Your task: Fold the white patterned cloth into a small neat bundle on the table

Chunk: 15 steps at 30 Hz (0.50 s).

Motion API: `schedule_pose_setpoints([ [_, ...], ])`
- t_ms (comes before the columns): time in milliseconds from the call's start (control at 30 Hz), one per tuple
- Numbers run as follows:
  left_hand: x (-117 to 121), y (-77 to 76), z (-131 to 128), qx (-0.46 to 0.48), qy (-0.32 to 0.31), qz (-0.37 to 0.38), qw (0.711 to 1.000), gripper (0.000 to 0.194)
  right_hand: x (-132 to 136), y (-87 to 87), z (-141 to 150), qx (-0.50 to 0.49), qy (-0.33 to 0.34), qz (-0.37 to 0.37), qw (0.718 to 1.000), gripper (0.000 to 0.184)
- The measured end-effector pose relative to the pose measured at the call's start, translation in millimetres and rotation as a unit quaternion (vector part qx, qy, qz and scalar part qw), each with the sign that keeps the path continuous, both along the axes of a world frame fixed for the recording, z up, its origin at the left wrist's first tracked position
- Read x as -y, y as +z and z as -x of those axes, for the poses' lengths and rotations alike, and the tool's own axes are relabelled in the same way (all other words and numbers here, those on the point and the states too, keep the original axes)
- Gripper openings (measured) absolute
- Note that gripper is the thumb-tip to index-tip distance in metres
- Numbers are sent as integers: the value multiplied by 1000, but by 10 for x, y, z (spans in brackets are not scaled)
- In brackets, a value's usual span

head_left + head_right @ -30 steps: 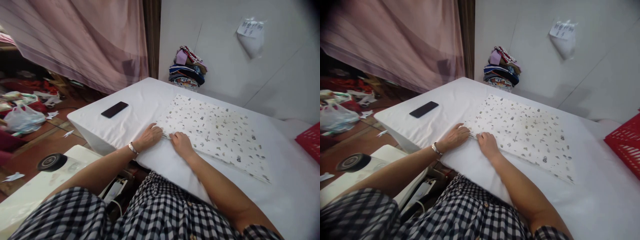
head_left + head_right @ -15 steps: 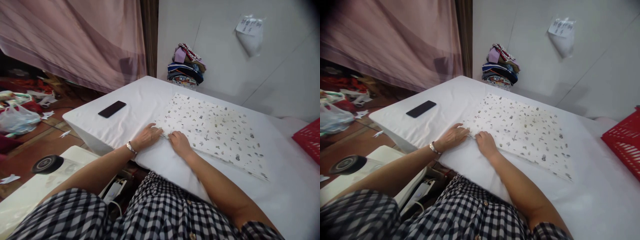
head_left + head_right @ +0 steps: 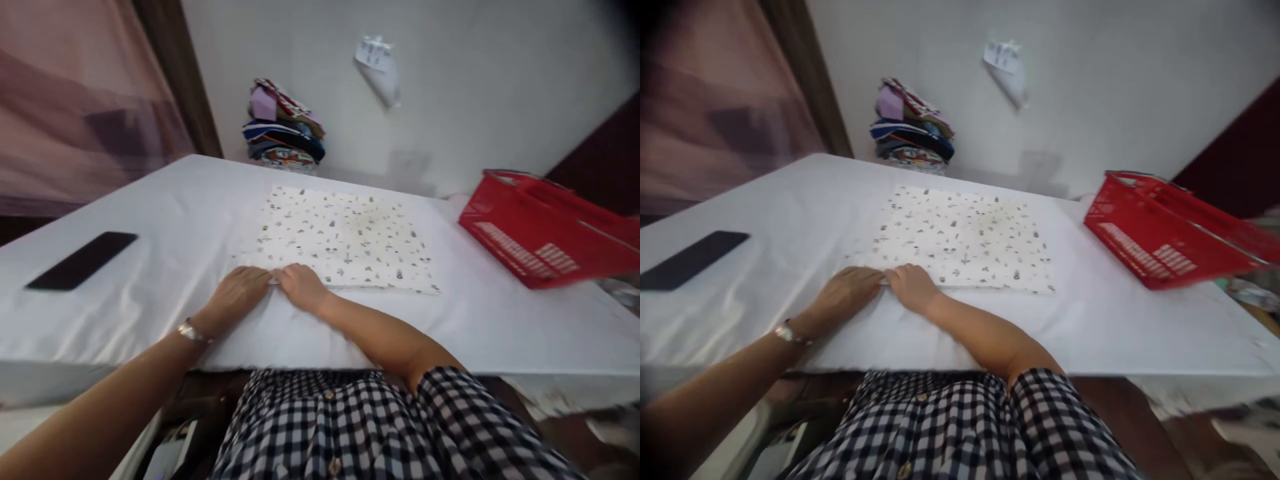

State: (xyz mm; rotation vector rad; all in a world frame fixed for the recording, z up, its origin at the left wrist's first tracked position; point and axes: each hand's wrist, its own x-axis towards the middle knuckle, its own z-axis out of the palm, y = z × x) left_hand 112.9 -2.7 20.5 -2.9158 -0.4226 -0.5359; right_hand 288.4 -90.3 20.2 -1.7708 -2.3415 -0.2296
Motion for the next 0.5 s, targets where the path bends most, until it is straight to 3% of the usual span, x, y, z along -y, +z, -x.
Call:
schedule_pose_setpoints([
  [167, -140, -92, 72, 3, 26, 5, 1000, 37, 240, 37, -377, 49, -51, 5, 998, 25],
  [333, -192, -102, 61, 13, 17, -18, 1000, 48, 809, 55, -1033, 59, -133, 32, 989, 29],
  [500, -256, -203, 65, 32, 18, 13, 999, 50, 1557, 107, -1681, 50, -319, 82, 943, 31],
])
